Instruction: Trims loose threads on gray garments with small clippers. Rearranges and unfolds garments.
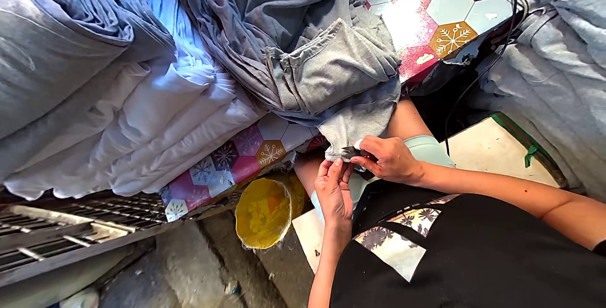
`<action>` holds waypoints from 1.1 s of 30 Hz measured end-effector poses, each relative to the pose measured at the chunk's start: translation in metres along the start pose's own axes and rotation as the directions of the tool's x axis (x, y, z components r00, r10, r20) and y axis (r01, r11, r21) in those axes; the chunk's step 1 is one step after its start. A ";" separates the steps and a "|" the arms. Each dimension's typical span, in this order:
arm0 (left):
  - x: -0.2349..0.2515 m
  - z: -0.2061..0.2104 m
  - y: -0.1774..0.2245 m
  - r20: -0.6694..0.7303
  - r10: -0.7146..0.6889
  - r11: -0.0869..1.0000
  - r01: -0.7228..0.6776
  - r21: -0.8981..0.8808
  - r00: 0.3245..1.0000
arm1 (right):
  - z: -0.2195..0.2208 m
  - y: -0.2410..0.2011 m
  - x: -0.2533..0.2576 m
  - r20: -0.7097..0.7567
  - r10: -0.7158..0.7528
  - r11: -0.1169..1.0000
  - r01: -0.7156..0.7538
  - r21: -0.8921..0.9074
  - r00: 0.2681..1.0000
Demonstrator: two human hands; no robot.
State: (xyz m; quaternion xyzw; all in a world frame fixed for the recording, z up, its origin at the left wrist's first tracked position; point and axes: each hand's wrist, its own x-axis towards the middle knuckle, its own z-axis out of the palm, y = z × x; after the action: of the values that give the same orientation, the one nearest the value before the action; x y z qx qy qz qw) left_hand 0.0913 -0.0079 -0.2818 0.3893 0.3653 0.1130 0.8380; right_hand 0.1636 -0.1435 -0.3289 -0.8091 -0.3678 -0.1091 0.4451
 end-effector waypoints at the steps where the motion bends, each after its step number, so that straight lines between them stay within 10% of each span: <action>1: 0.000 0.000 -0.001 0.003 0.000 1.000 0.000 0.001 1.000 | -0.001 0.000 0.000 0.001 0.009 1.000 -0.009 -0.002 1.000; 29: 0.001 0.005 -0.002 -0.012 -0.043 0.999 0.043 0.031 0.999 | -0.005 0.013 0.000 -0.006 -0.137 0.990 0.137 -0.020 0.990; 33: 0.002 0.008 -0.001 0.012 -0.050 0.999 0.050 0.022 0.999 | 0.000 0.009 -0.004 -0.018 0.032 0.995 -0.030 0.099 0.999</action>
State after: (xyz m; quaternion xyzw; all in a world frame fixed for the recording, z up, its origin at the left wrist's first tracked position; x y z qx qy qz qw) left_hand 0.0980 -0.0126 -0.2801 0.3897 0.3708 0.0857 0.8386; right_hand 0.1671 -0.1483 -0.3366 -0.7908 -0.3556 -0.0919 0.4897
